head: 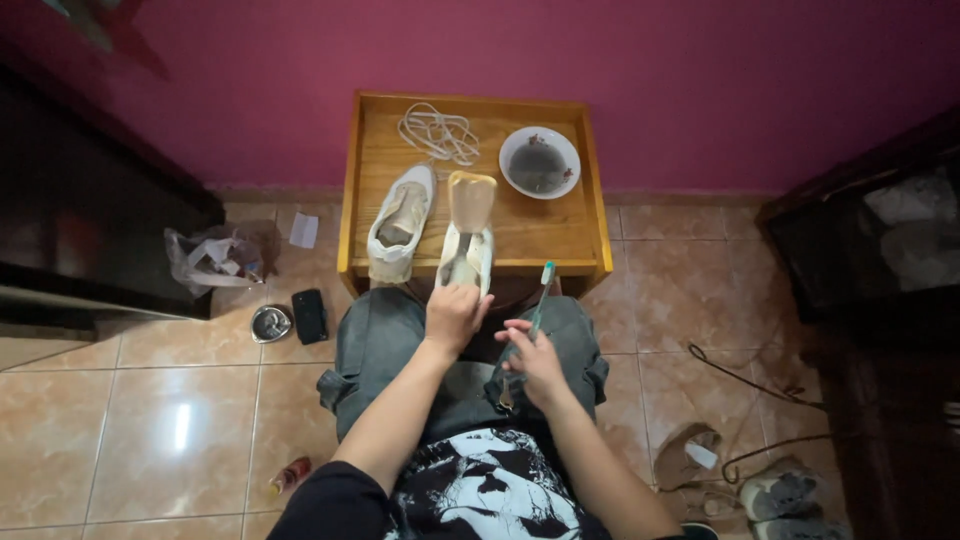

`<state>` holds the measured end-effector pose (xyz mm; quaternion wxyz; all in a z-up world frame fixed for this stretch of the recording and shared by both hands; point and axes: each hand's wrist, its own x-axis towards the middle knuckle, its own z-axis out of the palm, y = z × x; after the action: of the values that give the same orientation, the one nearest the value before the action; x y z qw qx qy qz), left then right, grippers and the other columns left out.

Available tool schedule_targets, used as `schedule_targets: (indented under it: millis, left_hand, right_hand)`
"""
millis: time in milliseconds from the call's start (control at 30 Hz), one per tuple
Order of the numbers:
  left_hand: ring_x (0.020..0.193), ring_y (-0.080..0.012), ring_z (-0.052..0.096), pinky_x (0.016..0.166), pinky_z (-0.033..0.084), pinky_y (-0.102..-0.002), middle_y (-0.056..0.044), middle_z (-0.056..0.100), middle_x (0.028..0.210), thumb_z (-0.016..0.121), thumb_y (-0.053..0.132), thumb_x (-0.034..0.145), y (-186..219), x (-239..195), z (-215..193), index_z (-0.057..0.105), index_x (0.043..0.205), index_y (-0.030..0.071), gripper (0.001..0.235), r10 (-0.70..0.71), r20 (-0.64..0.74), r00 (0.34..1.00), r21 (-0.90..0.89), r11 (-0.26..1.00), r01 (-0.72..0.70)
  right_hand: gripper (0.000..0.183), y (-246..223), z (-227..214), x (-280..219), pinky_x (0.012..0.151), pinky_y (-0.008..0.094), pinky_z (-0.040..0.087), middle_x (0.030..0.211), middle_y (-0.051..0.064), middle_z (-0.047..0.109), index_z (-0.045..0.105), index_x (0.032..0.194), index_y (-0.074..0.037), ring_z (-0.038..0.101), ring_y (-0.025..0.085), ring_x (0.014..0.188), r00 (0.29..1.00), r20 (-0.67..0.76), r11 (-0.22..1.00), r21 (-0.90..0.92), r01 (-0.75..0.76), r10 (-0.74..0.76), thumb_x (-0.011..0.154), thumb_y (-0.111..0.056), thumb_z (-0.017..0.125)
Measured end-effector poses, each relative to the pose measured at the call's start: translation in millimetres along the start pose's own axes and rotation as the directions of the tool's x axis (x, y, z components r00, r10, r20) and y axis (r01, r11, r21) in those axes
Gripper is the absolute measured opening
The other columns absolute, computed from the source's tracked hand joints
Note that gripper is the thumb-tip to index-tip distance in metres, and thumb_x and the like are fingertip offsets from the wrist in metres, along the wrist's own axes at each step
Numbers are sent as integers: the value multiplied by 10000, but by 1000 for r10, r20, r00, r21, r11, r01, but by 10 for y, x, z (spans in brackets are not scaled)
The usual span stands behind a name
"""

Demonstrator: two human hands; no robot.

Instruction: The person scrubs a white sneaker with a toothbrush, focusing on the sole, sides, and heel. They rotate the shoe to access different areas and continue scrubbing throughout the clip.

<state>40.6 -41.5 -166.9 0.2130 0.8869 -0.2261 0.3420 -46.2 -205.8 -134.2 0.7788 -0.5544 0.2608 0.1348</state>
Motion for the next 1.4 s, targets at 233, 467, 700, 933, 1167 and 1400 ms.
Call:
schedule_targets:
  millis: [233, 467, 700, 933, 1167, 1400]
  left_hand:
    - [679, -293, 645, 630, 506, -397, -93, 577, 676, 630, 446, 969, -37, -349, 174, 570, 786, 111, 386, -164, 262, 951, -22, 984, 176]
    - [1093, -449, 661, 932, 524, -548, -252, 703, 1076, 528, 298, 1032, -223, -509, 222, 629, 1184, 73, 289, -534, 667, 520, -199, 545, 814]
    - [1423, -377, 473, 1191, 396, -494, -214, 528, 1501, 705, 396, 871, -124, -69, 169, 435, 1518, 110, 757, -555, 785, 276, -146, 267, 953]
    - [1467, -389, 403, 1254, 301, -506, -269, 434, 1555, 984, 569, 472, 313, 797, -509, 324, 1533, -43, 1391, -468, 854, 227, -160, 179, 971]
    - [1440, -407, 426, 1089, 440, -533, -290, 485, 1499, 603, 686, 833, 167, 324, 246, 451, 1452, -32, 960, -660, 741, 125, -308, -168, 936]
    - [1383, -388, 531, 1119, 403, -622, -262, 577, 1456, 309, 918, 810, 249, 982, -656, 544, 1424, -41, 1163, -566, 824, -40, -279, -465, 840]
  right_hand:
    - [461, 478, 111, 574, 710, 329, 650, 1228, 141, 657, 591, 1359, -138, 652, 157, 838, 996, -89, 997, -83, 10, -17, 937, -205, 764]
    - [717, 967, 286, 1093, 909, 503, 581, 1328, 184, 620, 470, 1465, -194, 639, 331, 1175, 993, -23, 964, -242, 110, -119, 838, -126, 811]
    - [571, 952, 618, 1226, 1139, 446, 480, 1343, 169, 647, 529, 1329, -171, 581, 303, 1324, 942, -260, 835, -549, 37, -212, 834, -156, 813]
    - [468, 1079, 469, 1143, 941, 481, 503, 1208, 159, 669, 572, 1246, -186, 632, 310, 1195, 950, -153, 814, -563, 143, -273, 835, -172, 796]
    - [299, 1332, 133, 1413, 677, 446, 571, 1077, 138, 683, 600, 1209, -175, 667, 280, 977, 955, -5, 873, -406, 269, -296, 920, -130, 662]
    - [204, 736, 326, 1096, 744, 478, 655, 1272, 129, 655, 694, 1226, -191, 624, 317, 1186, 985, -73, 939, -320, 125, -156, 1049, -243, 606]
